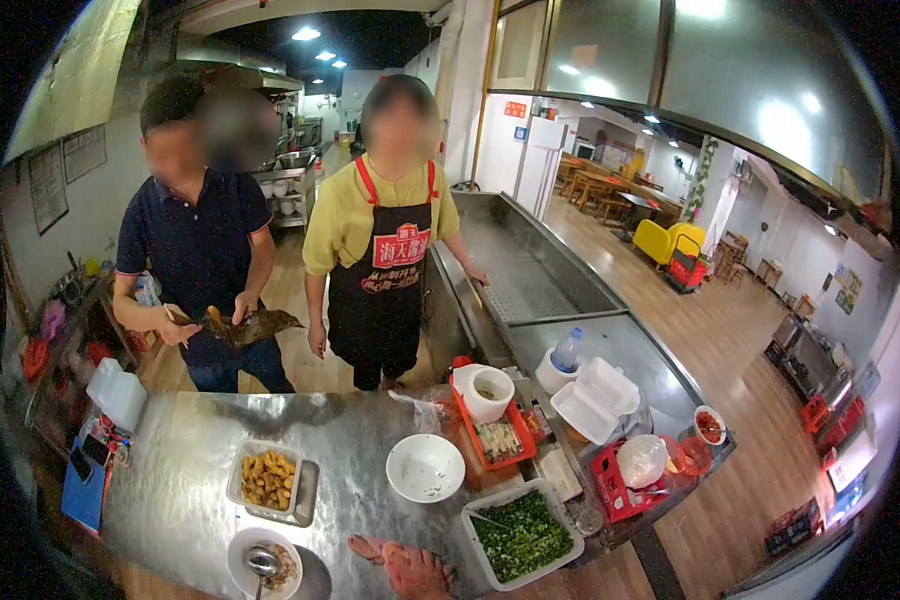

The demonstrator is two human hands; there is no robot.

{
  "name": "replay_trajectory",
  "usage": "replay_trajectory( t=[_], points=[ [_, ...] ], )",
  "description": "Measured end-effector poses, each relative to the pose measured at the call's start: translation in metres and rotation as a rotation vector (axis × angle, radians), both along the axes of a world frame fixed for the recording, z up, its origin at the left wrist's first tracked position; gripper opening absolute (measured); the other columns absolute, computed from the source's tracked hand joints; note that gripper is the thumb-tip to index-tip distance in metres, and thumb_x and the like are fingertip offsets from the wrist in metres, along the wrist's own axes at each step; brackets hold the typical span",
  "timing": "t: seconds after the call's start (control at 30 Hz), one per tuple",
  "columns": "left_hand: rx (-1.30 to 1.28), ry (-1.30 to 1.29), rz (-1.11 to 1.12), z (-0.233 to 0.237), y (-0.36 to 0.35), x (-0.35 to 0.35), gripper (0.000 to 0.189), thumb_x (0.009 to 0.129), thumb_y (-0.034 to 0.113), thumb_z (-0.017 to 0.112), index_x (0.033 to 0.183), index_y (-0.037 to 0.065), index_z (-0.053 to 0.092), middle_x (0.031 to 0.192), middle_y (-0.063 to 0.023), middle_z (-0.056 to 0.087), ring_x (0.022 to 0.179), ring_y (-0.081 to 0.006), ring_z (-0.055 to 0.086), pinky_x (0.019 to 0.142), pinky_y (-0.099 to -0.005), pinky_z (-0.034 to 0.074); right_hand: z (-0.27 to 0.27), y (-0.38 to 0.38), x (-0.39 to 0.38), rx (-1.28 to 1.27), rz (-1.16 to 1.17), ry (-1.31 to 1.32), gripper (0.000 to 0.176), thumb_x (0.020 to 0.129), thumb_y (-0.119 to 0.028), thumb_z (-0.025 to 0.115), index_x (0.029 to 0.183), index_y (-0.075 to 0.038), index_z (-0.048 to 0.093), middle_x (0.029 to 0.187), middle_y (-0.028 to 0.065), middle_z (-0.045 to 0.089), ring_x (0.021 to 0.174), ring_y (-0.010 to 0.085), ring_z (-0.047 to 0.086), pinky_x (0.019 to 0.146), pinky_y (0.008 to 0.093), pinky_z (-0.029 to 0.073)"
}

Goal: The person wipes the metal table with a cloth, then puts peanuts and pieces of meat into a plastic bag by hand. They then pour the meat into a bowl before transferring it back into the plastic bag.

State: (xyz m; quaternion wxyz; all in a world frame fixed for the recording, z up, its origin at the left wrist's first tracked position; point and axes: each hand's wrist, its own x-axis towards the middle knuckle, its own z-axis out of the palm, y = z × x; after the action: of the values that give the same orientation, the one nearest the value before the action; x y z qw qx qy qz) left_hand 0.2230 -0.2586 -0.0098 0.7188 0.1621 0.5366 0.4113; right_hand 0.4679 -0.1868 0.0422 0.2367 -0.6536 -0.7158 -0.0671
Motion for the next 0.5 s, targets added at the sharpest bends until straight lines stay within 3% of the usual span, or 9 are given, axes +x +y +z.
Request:
replay_trajectory(
  t=[0.27, 0.5],
  points=[
    [0.009, 0.013, -0.011, 0.009, 0.001, 0.002, 0.031, 0.093, 0.029, 0.054, 0.108, 0.003, 0.052, 0.087, -0.0117, 0.061, 0.072, -0.021, 0.059, 0.066, -0.0342, 0.05, 0.007, 0.012, -0.001, -0.001, -0.02, 0.037, 0.024, 0.071, -0.032, 0.064, 0.089, -0.017, 0.06, 0.092, 0.0045, 0.054, 0.082, 0.0263, 0.052, 0.065, 0.0418, 0.042],
    [0.065, 0.036, 0.013, 0.015, 0.001, 0.003, 0.026, 0.094, 0.028, 0.054, 0.102, 0.003, 0.053, 0.082, -0.0116, 0.061, 0.069, -0.0214, 0.061, 0.064, -0.0351, 0.051, 0.013, 0.022, 0.004, -0.056, 0.005, -0.011, 0.034, 0.078, -0.033, 0.06, 0.109, -0.018, 0.061, 0.093, 0.0076, 0.055, 0.084, 0.0285, 0.052, 0.068, 0.0428, 0.044]
  ],
)
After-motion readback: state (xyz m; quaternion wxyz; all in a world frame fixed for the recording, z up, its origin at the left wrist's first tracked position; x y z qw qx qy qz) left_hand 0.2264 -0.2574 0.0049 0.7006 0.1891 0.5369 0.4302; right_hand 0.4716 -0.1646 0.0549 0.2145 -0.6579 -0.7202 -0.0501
